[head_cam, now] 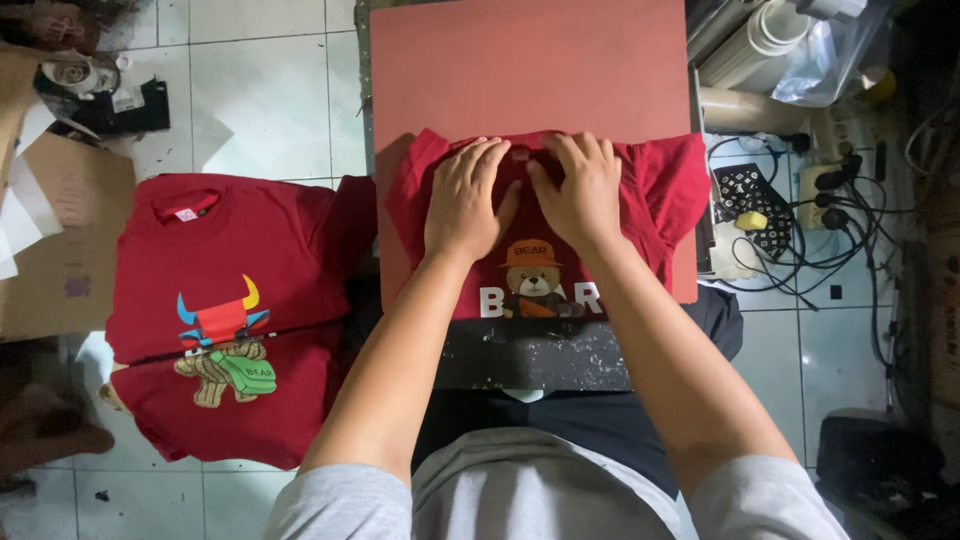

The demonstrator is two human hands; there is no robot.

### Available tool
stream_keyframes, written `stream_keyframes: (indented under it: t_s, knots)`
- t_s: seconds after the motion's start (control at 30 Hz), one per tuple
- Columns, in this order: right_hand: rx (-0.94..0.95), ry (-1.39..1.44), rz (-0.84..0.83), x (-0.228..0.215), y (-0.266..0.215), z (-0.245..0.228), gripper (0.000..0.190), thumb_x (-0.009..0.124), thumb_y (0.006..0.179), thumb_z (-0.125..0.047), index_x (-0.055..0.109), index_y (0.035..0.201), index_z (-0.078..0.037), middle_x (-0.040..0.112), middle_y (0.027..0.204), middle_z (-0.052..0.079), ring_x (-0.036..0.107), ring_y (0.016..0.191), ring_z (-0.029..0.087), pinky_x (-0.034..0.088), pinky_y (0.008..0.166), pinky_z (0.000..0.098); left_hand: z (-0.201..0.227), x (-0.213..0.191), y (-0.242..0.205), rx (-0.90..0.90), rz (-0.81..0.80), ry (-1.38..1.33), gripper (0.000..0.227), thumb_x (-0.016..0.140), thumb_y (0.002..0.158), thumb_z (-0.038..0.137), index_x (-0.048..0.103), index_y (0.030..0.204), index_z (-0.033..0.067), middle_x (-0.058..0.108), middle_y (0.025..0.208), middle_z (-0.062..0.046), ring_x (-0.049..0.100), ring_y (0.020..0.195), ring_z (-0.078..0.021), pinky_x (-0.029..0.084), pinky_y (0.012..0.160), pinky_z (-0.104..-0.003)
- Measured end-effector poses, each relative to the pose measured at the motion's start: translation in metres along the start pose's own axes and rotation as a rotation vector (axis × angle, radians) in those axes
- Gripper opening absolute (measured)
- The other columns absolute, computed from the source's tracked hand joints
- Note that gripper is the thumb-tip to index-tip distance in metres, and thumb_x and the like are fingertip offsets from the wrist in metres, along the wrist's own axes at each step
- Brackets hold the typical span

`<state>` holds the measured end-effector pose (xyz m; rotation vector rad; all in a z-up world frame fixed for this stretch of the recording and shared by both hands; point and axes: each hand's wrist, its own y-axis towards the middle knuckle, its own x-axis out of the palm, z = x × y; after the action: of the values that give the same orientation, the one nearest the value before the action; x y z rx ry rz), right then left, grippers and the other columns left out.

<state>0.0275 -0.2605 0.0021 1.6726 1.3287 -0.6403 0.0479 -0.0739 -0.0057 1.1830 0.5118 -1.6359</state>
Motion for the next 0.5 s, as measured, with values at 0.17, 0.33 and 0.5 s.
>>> stream_keyframes:
  t_s: [0.17,0.33,0.5]
  knots:
    - [-0.016,-0.021,0.032,0.018,0.007,-0.004,0.023,0.077,0.089,-0.031,0.072,0.108,-0.020,0.058,0.096,0.000,0.056,0.095,0.027,0.042,0.081,0.0418,-0.003,-0.003,0.001,0.004,-0.019,-0.040,0.042,0.053,0.103,0.032,0.051,0.142,0.0168,0.056,0.144,-0.005,0.049,0.142,-0.0259,0.040,0.113,-0.046]
    - [-0.090,0.057,0.204,0.035,0.004,0.014,0.016,0.079,0.094,-0.031,0.072,0.095,-0.017,0.063,0.087,0.001,0.064,0.086,0.028,0.047,0.073,0.0418,-0.005,0.005,-0.005,0.021,0.045,-0.064,0.041,0.053,0.106,0.048,0.054,0.137,0.0216,0.059,0.139,-0.002,0.053,0.139,-0.0254,0.043,0.111,-0.047]
    - [-0.085,0.076,0.205,0.024,0.007,0.004,0.011,0.078,0.093,-0.029,0.074,0.100,-0.023,0.064,0.088,-0.003,0.064,0.087,0.025,0.047,0.074,0.0397,0.003,-0.008,-0.001,0.046,0.031,-0.042,0.034,0.050,0.107,0.045,0.059,0.121,0.0152,0.062,0.139,-0.004,0.052,0.139,-0.0274,0.044,0.109,-0.049]
